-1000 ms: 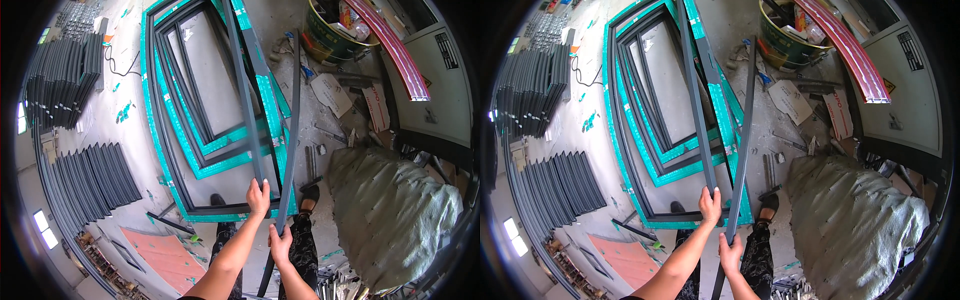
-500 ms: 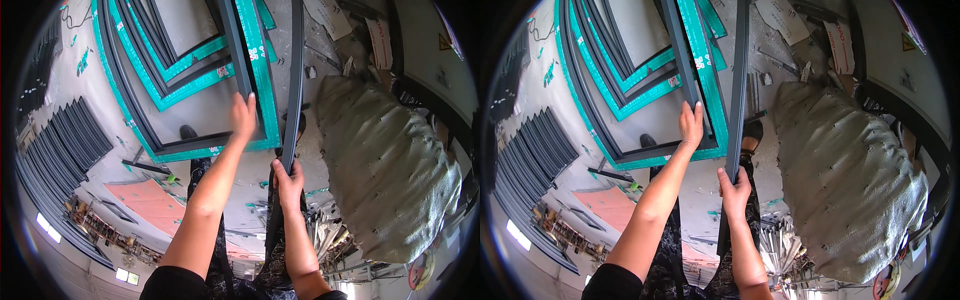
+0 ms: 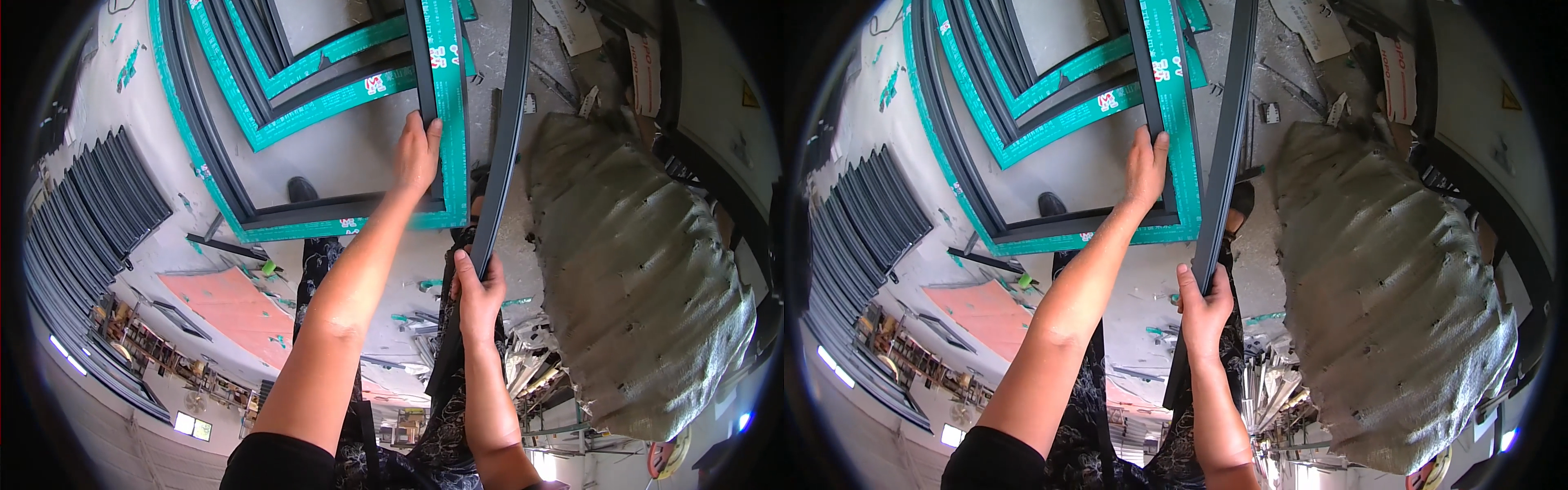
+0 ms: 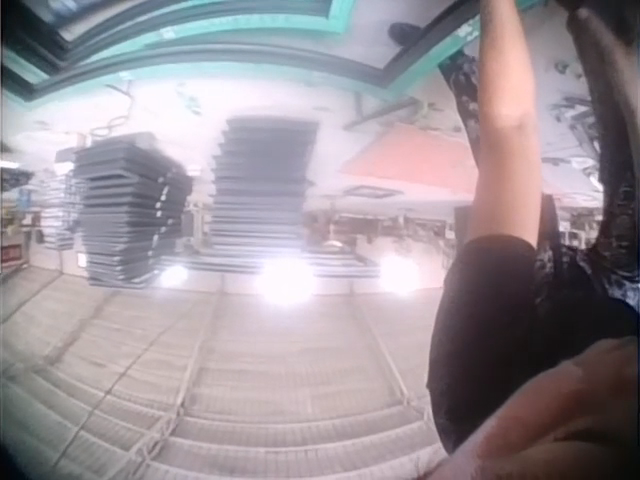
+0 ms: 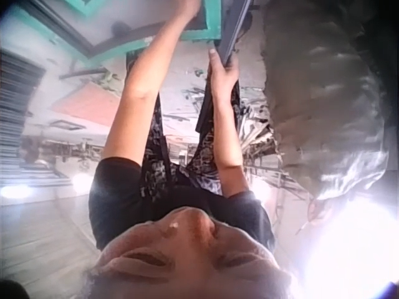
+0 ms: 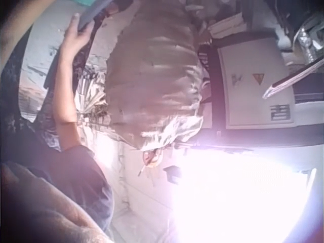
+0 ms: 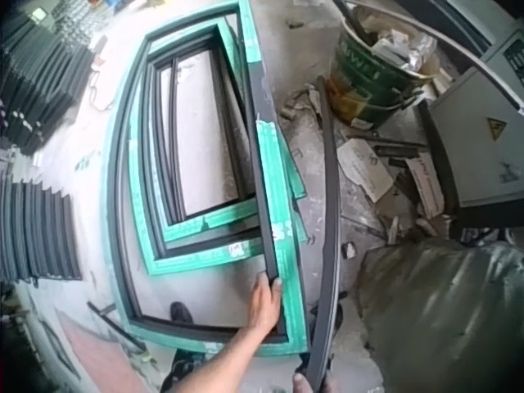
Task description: The person organizes window frames, then measures and cuts long metal pieces using a large power saw.
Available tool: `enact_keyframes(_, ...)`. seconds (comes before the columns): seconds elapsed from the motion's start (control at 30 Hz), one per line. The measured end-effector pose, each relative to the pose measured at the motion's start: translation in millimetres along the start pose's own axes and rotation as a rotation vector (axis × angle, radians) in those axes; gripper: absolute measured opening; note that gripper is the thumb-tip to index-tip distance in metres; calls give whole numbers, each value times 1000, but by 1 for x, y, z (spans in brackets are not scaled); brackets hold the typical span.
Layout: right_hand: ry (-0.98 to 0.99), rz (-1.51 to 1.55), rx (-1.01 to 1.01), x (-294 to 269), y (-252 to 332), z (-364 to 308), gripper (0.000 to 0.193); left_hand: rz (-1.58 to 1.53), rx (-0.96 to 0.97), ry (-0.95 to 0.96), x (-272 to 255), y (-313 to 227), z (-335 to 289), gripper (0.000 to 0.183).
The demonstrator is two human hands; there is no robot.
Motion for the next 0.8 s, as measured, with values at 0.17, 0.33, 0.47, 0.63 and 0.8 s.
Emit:
enact_keyframes(0.17, -11, -17, 5, 4, -1, -2, 17, -130, -45, 60, -12, -13, 9, 34)
enact_keyframes(0.33, -10, -28, -7, 3, -1, -1, 20, -192, -79, 67, -3, -10, 11, 31)
enact_keyframes(0.47, -6, -5, -22, 20, 7, -6, 16, -313, -33, -57, -19, -9, 12, 33)
enact_keyframes(0.63, -10, -74, -32, 3, 2, -2, 16, -458, -287, -108, 7, -22, -4, 37)
enact_keyframes(0.8, 30, 22, -56, 26, 1, -7, 13, -153, -218, -329, -22, -16, -17, 34)
Point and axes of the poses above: each hand's wrist, its own z-axis towards the middle knuckle, its own x-axis out of the palm, y = z × x, the point moved 5 cm from there along z, towards the middle knuckle, and after that the axes turned 10 degrees about -x, right-handed, at the moved point
